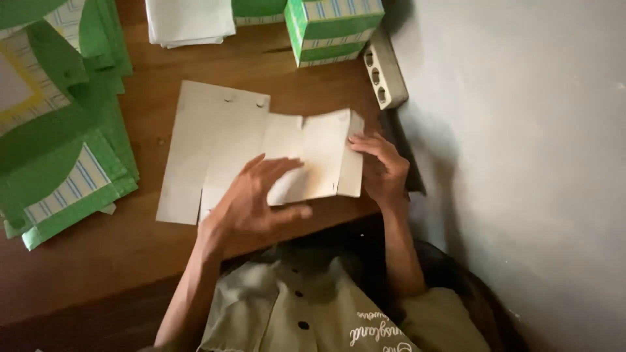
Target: The person assembles a cardboard box by folding the flaps and securing them with green patterned tape. They handle the box and tape, folding the sides and top flaps to form the box structure.
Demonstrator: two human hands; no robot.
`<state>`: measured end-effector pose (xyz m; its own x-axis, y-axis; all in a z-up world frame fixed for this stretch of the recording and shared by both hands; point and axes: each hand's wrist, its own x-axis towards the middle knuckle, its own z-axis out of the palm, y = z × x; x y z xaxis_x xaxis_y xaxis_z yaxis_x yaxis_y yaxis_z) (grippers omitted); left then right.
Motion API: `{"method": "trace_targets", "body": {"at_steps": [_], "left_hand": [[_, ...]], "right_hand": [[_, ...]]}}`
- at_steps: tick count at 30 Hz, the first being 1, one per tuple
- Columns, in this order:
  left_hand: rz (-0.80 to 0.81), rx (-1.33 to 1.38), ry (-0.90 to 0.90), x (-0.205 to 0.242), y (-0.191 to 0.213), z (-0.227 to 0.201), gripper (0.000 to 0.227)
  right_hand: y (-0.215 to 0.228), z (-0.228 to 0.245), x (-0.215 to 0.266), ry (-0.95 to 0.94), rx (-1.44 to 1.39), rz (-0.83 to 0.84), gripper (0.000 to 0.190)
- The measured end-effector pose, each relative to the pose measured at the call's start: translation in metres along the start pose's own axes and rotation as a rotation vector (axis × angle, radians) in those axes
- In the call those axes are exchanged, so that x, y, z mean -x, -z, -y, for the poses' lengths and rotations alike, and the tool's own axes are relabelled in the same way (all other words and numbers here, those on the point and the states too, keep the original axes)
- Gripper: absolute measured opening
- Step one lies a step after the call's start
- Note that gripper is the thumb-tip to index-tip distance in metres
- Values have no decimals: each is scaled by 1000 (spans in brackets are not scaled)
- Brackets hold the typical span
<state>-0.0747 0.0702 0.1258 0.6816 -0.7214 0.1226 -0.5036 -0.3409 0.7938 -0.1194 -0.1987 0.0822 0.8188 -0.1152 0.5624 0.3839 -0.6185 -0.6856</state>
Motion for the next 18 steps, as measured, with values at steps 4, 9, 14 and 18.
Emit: {"method": "trace_targets", "body": {"at_steps": [4, 9, 14, 18], "left_hand": [[-48, -288, 11, 15, -14, -2, 94], [-309, -535, -100, 7, -9, 5, 39], [-433, -624, -193, -15, 45, -28, 6], [-203, -697, -185, -35, 82, -52, 31]], "right_hand": [[-8, 2, -1, -21, -151, -155, 18], [-23, -14, 1, 37, -145, -303, 35], [-28, -7, 6, -16, -8, -443, 15], [-24, -13, 27, -271, -282, -219, 16]]}}
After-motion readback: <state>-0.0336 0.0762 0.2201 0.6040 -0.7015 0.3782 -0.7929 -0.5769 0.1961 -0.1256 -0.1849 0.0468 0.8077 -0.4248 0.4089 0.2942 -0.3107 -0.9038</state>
